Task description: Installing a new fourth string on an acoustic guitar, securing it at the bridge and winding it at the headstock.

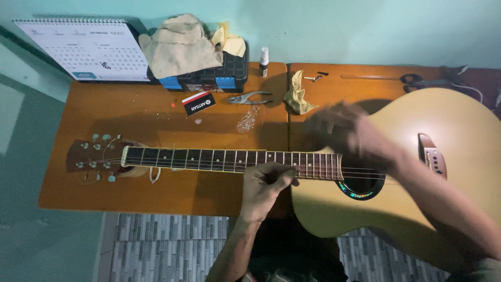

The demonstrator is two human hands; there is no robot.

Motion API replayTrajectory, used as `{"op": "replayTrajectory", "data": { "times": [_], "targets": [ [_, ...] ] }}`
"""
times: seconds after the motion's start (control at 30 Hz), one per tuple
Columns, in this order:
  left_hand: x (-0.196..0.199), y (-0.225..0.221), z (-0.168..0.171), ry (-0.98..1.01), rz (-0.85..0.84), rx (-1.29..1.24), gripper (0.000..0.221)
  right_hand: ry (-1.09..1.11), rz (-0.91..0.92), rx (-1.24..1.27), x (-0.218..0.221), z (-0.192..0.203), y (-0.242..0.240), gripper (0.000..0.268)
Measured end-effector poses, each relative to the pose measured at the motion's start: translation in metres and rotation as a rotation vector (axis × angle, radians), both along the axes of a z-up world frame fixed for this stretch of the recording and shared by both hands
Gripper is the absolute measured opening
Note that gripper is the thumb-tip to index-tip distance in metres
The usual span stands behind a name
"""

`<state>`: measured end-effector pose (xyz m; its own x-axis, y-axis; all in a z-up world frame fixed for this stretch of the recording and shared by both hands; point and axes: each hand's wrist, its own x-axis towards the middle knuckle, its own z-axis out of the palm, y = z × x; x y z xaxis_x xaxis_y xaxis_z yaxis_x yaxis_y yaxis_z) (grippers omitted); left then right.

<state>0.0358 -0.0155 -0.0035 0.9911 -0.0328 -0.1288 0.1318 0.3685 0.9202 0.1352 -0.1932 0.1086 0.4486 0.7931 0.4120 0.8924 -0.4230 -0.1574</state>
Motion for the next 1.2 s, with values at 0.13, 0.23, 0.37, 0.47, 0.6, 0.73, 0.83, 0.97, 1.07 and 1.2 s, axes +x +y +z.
{"op": "replayTrajectory", "data": {
  "times": [0.13,0.23,0.37,0.47,0.6,0.73,0.83,0.97,1.07,1.2],
  "targets": [
    [-0.005,0.006,0.022,-0.083,0.027,-0.008,0.013,0.570,-0.585,0.026,0.091,-0.039,-0.016,0.032],
    [-0.009,0.004,0.022,-0.087,0.032,0.003,0.011,0.246,-0.571,-0.246,0.204,-0.170,-0.077,0.015],
    [-0.013,0.007,0.020,-0.077,0.052,0.047,0.011,0.312,-0.744,-0.386,0.256,-0.225,-0.065,0.018],
    [-0.012,0.011,0.020,-0.092,0.081,0.084,0.011,0.243,-0.797,-0.442,0.274,-0.241,-0.055,0.017],
    [-0.009,0.014,0.015,-0.121,0.135,0.142,0.012,0.435,-1.070,-0.310,0.248,-0.205,-0.011,0.018],
    [-0.008,0.012,0.011,-0.133,0.142,0.147,0.011,0.370,-0.822,-0.319,0.287,-0.238,-0.068,0.019],
    [-0.005,0.012,0.011,-0.123,0.149,0.139,0.012,0.300,-0.811,-0.301,0.276,-0.222,-0.084,0.012],
    [-0.004,0.008,0.009,-0.110,0.134,0.140,0.012,0.291,-0.753,-0.469,0.224,-0.172,-0.065,0.017],
    [-0.005,0.005,0.007,-0.102,0.135,0.134,0.012,0.242,-0.739,-0.492,0.214,-0.170,-0.059,0.018],
    [-0.005,0.000,0.015,-0.094,0.114,0.146,0.016,0.102,-0.618,-0.516,0.221,-0.186,-0.075,0.027]
  ]
}}
